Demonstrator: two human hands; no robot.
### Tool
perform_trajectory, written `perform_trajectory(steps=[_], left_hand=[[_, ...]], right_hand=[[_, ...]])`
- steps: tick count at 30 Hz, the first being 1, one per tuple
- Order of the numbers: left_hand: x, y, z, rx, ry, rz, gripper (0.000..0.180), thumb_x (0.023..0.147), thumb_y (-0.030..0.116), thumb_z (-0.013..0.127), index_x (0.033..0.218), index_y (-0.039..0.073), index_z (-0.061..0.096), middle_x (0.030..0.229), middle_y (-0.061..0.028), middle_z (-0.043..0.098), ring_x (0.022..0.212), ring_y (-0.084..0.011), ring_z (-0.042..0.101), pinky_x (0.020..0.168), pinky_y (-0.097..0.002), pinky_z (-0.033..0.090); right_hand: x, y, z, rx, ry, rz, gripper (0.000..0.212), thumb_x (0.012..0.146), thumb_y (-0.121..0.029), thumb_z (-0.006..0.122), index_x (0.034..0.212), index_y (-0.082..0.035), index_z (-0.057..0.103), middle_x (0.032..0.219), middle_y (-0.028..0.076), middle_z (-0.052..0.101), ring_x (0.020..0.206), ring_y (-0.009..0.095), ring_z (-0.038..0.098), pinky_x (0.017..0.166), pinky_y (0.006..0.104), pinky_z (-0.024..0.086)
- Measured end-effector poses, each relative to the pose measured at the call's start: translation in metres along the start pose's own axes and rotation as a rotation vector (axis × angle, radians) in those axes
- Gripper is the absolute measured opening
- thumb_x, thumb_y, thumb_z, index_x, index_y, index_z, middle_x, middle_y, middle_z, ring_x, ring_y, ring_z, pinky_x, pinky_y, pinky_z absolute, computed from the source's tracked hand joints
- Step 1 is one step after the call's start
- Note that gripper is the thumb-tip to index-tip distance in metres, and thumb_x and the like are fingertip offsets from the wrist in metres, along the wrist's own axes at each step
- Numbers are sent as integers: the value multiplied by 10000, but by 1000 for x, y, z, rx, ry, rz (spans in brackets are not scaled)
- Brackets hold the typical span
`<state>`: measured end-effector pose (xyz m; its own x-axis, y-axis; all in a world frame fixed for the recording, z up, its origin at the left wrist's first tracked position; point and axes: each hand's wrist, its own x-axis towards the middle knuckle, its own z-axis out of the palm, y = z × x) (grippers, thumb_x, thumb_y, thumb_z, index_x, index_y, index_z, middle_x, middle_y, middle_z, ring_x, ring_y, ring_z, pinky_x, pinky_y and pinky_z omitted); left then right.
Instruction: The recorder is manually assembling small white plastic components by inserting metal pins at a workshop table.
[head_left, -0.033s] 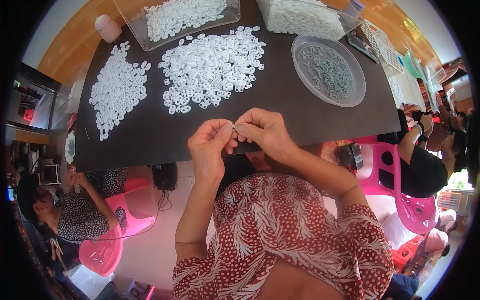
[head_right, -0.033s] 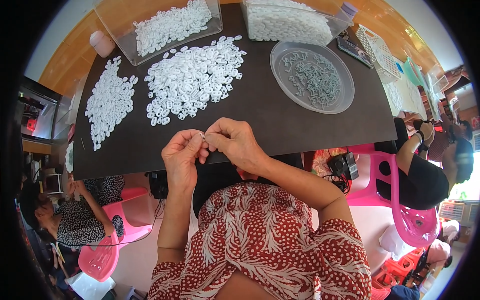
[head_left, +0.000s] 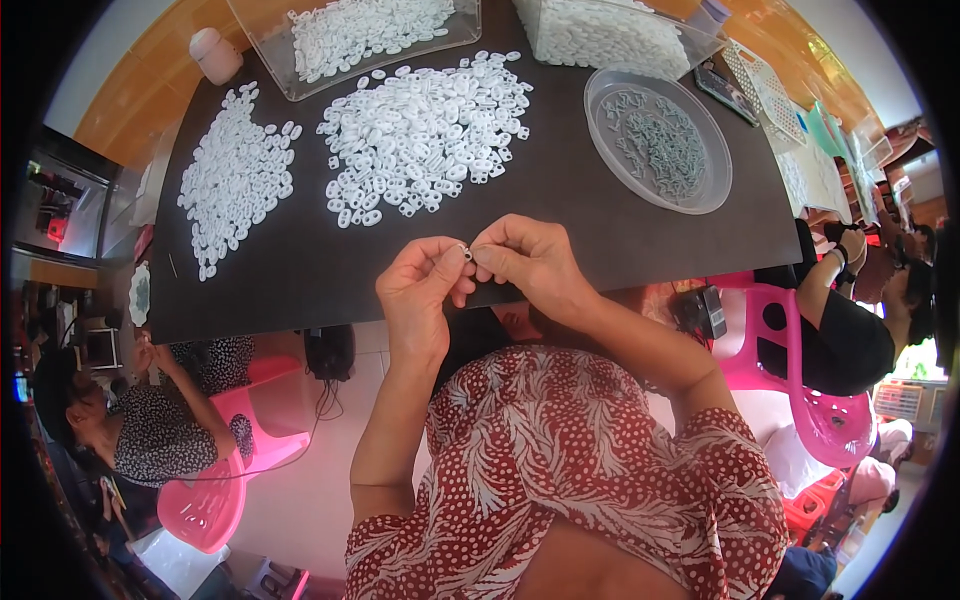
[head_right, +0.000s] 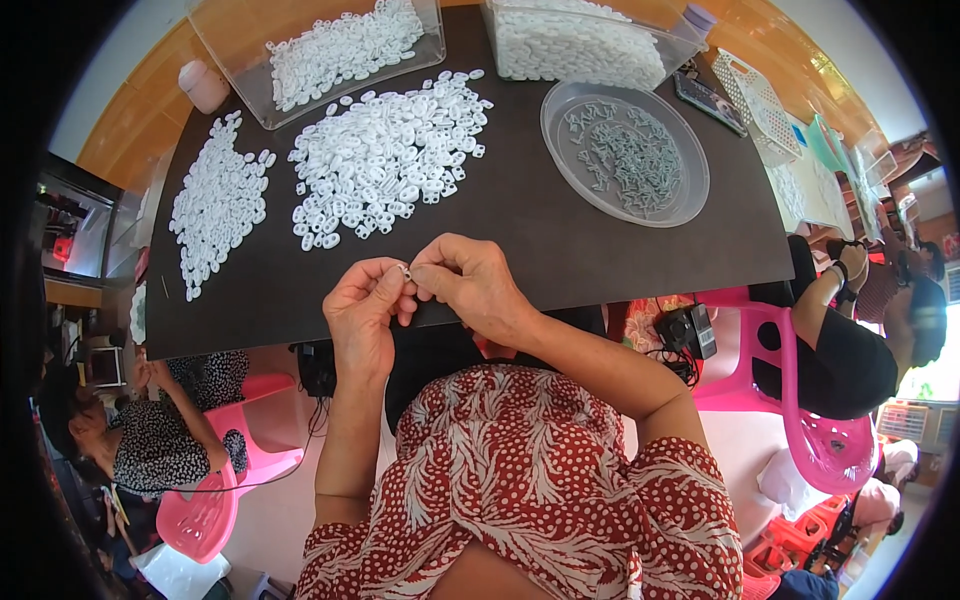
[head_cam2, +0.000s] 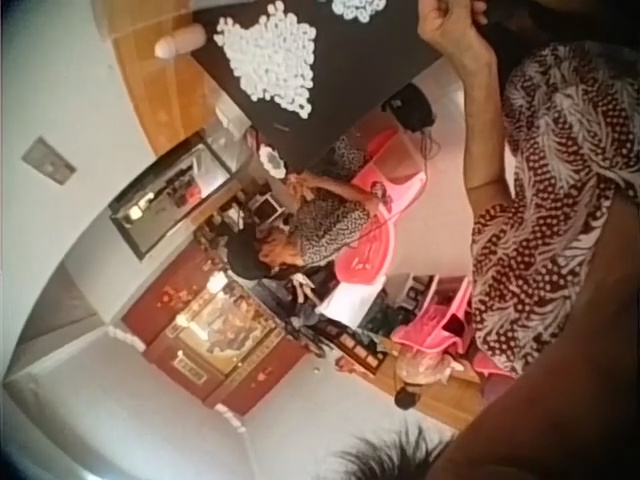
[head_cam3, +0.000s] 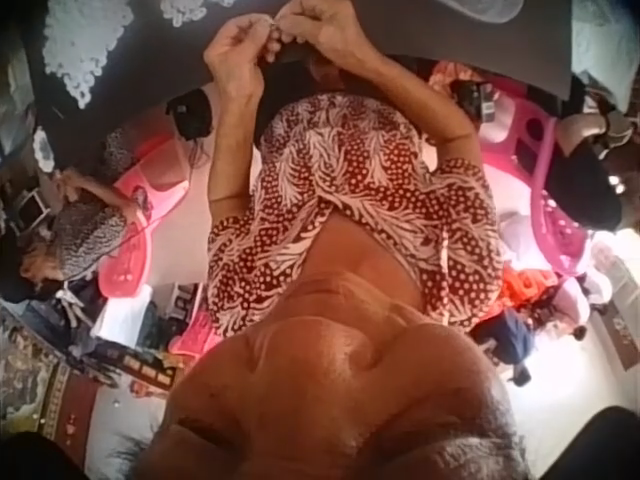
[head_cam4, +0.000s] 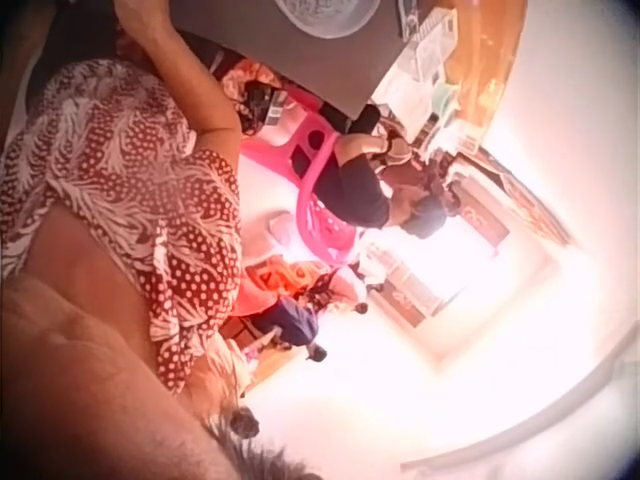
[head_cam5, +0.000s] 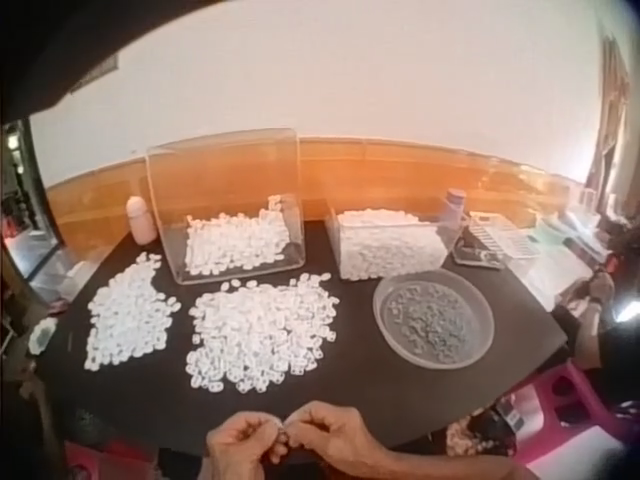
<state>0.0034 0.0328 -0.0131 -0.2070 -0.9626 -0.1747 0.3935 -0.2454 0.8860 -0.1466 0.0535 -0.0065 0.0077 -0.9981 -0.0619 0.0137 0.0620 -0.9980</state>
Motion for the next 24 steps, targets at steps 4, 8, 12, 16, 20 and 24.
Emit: perform_trajectory(steps=[4, 8, 12, 16, 20, 24], left_hand=[[1, -1, -2, -2, -12, -13, 80, 848, 64, 623, 864, -12, 607, 731, -73, 627, 559, -97, 545, 488, -201, 400], [3, 3, -1, -87, -45, -83, 87, 854, 70, 616, 872, -13, 596, 731, -78, 624, 562, -100, 549, 489, -206, 406], [4, 5, 1, -64, -23, -70, 88, 858, 67, 610, 879, -18, 593, 731, -74, 617, 566, -97, 545, 491, -206, 407], [2, 2, 5, -41, -13, -47, 83, 859, 61, 606, 881, -18, 594, 740, -68, 613, 573, -91, 539, 493, -204, 407], [2, 1, 3, 29, -1, -48, 85, 856, 66, 614, 875, -15, 593, 737, -61, 605, 569, -93, 531, 491, -201, 399], [7, -2, 8, 60, -69, -32, 84, 854, 69, 618, 871, -8, 592, 728, -60, 600, 562, -94, 526, 492, -201, 394]], right_hand=[[2, 1, 0, 47, 18, -85, 89, 850, -56, 568, 858, 23, 608, 740, 31, 609, 648, 60, 533, 578, 223, 448], [0, 1, 1, -127, 62, -210, 105, 833, -6, 585, 930, -4, 625, 801, 39, 602, 703, 86, 548, 620, 235, 449], [0, -2, 0, -295, 49, -372, 139, 817, 14, 605, 948, -13, 642, 817, 49, 574, 718, 98, 541, 615, 241, 428], [0, -2, 0, -352, 89, -440, 102, 777, 9, 619, 871, -28, 632, 726, 87, 582, 689, 224, 565, 609, 323, 448], [5, 2, -11, -410, 69, -507, 114, 763, 14, 623, 868, -29, 633, 722, 96, 581, 683, 241, 562, 604, 337, 448], [7, -5, -51, -610, 267, -502, 103, 750, -3, 626, 850, -24, 640, 747, 111, 606, 718, 280, 587, 633, 346, 468]])
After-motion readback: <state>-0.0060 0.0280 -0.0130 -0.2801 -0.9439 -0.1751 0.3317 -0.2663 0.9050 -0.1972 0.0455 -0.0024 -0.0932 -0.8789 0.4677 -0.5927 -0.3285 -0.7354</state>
